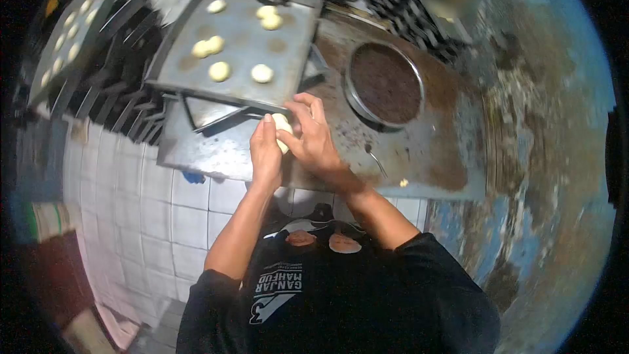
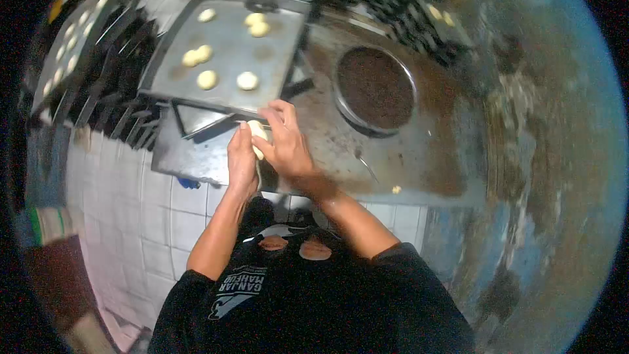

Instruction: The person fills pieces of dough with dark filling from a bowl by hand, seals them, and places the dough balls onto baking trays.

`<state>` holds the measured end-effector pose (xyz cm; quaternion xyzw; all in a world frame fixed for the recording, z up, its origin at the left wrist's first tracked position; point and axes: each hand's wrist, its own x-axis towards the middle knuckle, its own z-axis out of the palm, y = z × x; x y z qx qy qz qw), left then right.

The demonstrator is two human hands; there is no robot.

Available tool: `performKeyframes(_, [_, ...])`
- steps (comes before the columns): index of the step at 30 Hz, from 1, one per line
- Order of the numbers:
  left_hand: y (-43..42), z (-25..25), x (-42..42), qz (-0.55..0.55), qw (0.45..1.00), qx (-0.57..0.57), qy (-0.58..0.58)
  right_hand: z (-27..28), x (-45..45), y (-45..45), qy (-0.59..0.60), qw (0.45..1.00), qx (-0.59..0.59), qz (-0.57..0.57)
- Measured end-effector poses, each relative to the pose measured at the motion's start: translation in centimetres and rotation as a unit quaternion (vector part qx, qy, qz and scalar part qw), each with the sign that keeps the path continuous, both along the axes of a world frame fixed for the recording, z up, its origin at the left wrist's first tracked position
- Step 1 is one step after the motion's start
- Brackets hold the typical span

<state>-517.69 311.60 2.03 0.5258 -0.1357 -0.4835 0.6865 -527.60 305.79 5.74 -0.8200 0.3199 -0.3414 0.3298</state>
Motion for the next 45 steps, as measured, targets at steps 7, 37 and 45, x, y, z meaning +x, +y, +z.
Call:
performKeyframes(7, [1.2, -3.0, -15.9, -0.096, 0.99, 0.043, -0.091, -7.1, -16.7, 5.8, -0.156, 0.893, 0.384, -0.176])
performKeyframes(37, [-12.3, -6.9, -11.1, -0.317, 0.929, 0.05, -0.186, -7.9, -24.2, -16.5, 0.26, 0.951, 0.032, -0.164])
performKeyframes(45, [-17.7, -7.9, -9.7, -0.246, 0.946, 0.053, -0.202, -14.9, -21.6, -24.1, 0.338, 0.941, -0.002, -0.01])
